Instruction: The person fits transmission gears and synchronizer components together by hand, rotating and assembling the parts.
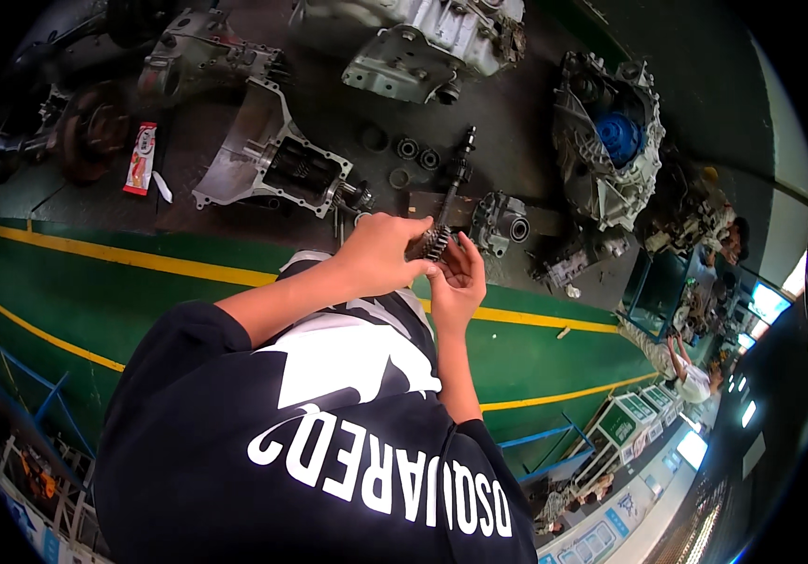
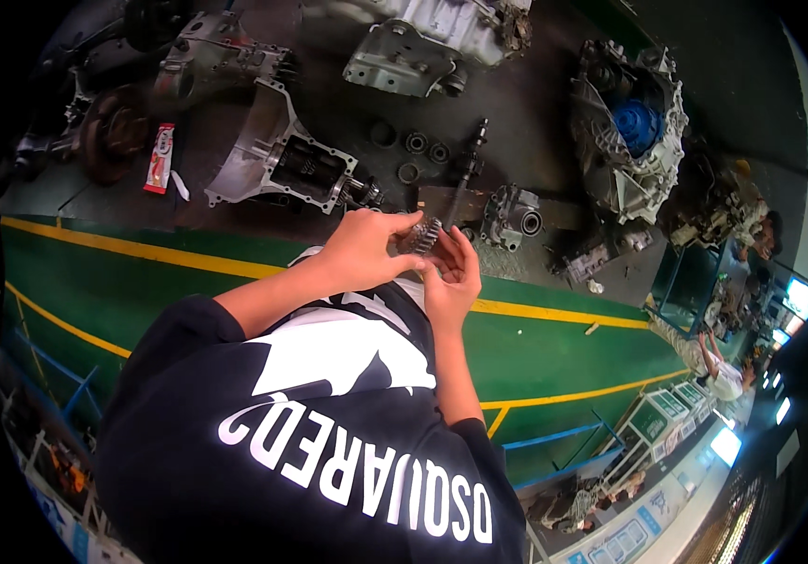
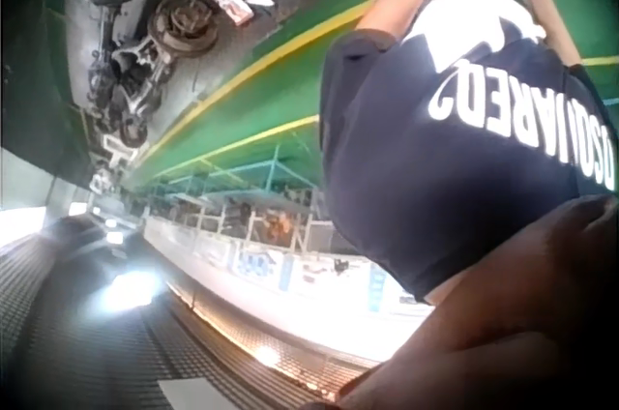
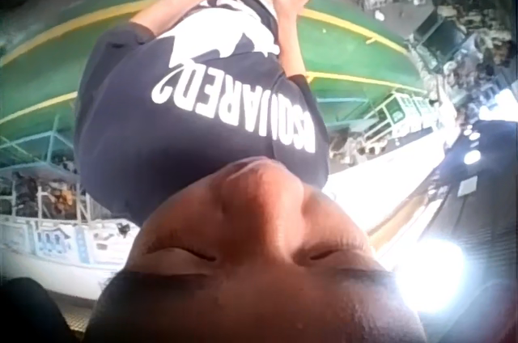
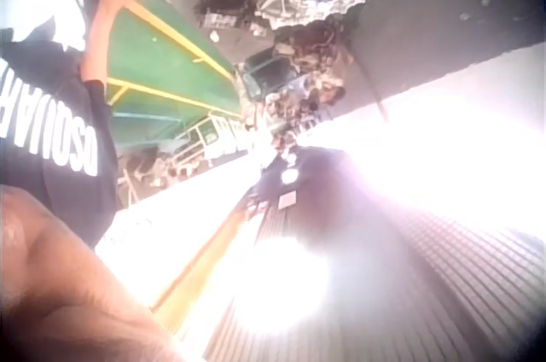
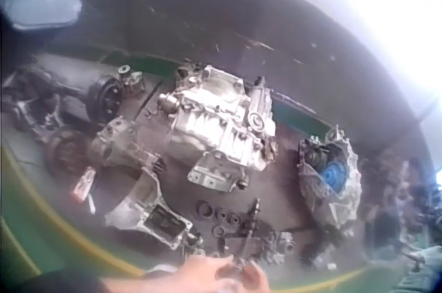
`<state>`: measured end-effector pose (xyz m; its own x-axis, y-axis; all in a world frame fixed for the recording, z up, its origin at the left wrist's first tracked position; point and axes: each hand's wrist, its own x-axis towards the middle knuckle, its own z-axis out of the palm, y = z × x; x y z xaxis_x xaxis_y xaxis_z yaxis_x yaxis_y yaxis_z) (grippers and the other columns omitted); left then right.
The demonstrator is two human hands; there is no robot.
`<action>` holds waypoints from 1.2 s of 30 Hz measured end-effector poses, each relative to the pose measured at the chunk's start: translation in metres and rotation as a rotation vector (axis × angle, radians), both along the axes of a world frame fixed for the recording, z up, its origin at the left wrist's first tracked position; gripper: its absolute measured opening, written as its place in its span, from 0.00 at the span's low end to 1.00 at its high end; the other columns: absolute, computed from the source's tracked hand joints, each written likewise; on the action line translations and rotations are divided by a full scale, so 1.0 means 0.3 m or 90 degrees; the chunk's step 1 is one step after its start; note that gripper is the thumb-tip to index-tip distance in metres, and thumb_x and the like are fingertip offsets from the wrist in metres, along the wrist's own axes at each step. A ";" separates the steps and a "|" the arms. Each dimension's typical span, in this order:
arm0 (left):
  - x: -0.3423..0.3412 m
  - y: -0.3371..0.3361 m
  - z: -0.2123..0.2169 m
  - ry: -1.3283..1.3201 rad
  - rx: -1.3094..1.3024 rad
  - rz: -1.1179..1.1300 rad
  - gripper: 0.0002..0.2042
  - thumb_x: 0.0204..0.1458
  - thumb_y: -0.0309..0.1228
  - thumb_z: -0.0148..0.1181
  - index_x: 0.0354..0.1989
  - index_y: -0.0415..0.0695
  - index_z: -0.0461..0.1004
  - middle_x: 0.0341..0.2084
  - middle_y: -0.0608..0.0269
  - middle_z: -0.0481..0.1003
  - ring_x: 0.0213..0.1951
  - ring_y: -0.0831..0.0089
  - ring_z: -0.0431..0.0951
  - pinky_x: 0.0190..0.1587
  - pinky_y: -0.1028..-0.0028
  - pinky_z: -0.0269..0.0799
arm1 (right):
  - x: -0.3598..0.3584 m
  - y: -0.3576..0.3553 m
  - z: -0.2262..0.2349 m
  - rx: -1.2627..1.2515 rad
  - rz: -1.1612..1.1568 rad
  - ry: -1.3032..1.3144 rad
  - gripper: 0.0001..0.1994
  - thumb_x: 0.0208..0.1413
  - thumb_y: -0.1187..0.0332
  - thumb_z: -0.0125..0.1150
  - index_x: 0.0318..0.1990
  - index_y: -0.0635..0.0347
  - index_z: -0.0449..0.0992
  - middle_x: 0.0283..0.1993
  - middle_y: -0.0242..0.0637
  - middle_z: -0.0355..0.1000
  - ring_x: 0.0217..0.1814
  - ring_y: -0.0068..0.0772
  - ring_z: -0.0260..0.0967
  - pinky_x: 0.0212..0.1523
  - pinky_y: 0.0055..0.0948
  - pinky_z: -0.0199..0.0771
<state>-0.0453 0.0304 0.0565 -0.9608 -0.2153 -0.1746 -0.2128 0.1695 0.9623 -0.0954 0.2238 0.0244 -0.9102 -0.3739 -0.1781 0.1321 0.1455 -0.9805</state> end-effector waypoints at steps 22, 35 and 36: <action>0.006 0.040 0.021 -0.172 0.138 0.095 0.28 0.48 0.29 0.76 0.55 0.25 0.76 0.42 0.48 0.85 0.45 0.69 0.87 0.48 0.73 0.81 | -0.106 0.003 -0.062 -0.067 0.110 -0.137 0.27 0.49 0.79 0.77 0.57 0.67 0.74 0.56 0.46 0.78 0.58 0.33 0.78 0.52 0.26 0.80; 0.233 0.081 -0.147 -0.362 0.150 0.371 0.27 0.51 0.33 0.75 0.55 0.28 0.76 0.39 0.55 0.85 0.35 0.77 0.83 0.30 0.77 0.76 | -0.234 -0.019 -0.432 -0.078 0.253 -0.352 0.25 0.51 0.76 0.77 0.56 0.65 0.74 0.51 0.42 0.79 0.51 0.32 0.78 0.54 0.32 0.79; 0.251 0.093 -0.157 -0.377 0.141 0.384 0.27 0.51 0.34 0.75 0.55 0.28 0.76 0.39 0.56 0.85 0.34 0.77 0.82 0.29 0.78 0.74 | -0.267 0.001 -0.550 -0.017 0.212 -0.307 0.24 0.50 0.73 0.78 0.54 0.66 0.76 0.48 0.41 0.80 0.50 0.32 0.78 0.53 0.32 0.79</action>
<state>0.0301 0.0581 0.0096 -0.4310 -0.5599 -0.7076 -0.6816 -0.3118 0.6620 -0.1755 0.2242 -0.1407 -0.5612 -0.6356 -0.5301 0.5161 0.2320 -0.8245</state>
